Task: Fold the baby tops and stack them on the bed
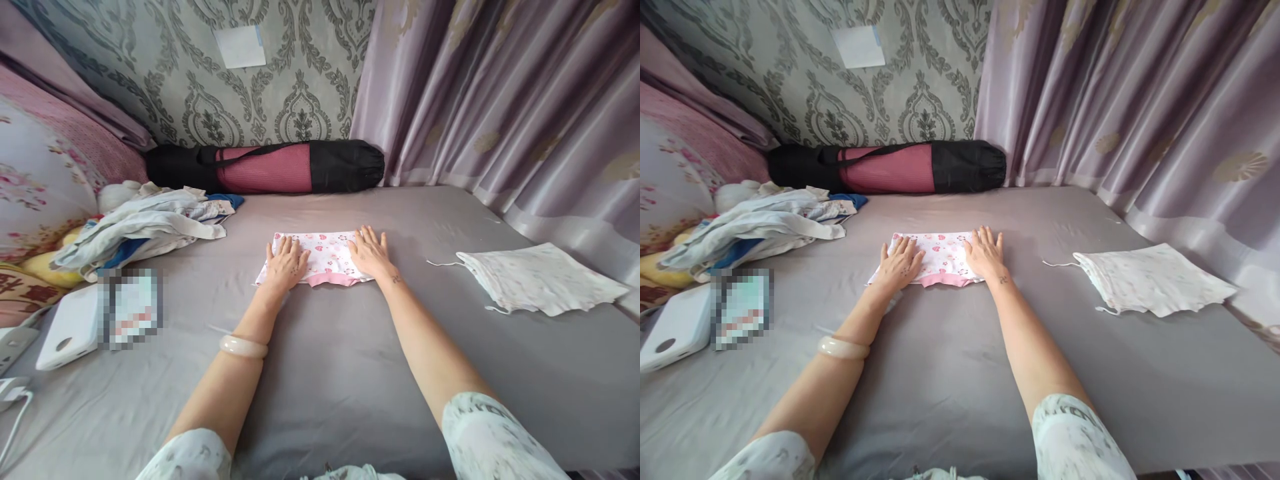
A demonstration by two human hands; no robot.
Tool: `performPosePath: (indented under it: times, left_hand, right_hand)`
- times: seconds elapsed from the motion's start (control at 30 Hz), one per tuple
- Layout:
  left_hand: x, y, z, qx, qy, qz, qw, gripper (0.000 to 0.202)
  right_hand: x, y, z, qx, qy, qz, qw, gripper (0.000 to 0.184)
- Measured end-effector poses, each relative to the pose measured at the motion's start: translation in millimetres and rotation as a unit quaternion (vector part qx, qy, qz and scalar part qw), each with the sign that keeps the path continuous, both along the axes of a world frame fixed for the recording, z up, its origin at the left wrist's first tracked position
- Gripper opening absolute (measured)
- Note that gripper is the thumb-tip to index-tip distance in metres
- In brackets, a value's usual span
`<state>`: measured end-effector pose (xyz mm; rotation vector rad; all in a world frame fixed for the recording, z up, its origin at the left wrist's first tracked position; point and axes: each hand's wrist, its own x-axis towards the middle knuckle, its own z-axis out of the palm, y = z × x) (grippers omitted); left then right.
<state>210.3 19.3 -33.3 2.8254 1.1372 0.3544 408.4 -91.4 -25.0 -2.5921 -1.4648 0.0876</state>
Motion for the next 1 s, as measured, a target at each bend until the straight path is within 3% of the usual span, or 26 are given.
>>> performPosePath:
  times: [0.13, 0.23, 0.37, 0.57, 0.87, 1.0]
  left_hand:
    - [5, -10, 5.3, -0.005, 0.012, -0.132, 0.991, 0.068]
    - [6, -13, 5.0, -0.030, 0.032, -0.182, 0.982, 0.081]
    - [4, -10, 0.6, -0.038, 0.052, -0.185, 0.981, 0.093]
    - [3, -8, -1.4, -0.070, 0.078, -0.191, 0.976, 0.091]
    - [1, -2, -5.6, -0.082, 0.059, -0.188, 0.977, 0.088]
    - [1, 4, -2.7, -0.112, 0.032, -0.175, 0.978, 0.075]
  right_hand:
    - [-31, 7, 7.6, 0.039, -0.009, 0.053, 0.998, 0.061]
    - [-48, 10, 5.3, 0.050, -0.007, 0.085, 0.995, 0.059]
    - [-53, 10, -4.1, 0.049, -0.009, 0.096, 0.994, 0.058]
    - [-53, 10, -10.6, 0.037, -0.003, 0.091, 0.995, 0.059]
    - [-50, 14, -9.7, 0.021, 0.041, 0.093, 0.995, 0.058]
    - [-32, 11, 0.9, 0.074, 0.110, 0.121, 0.984, 0.048]
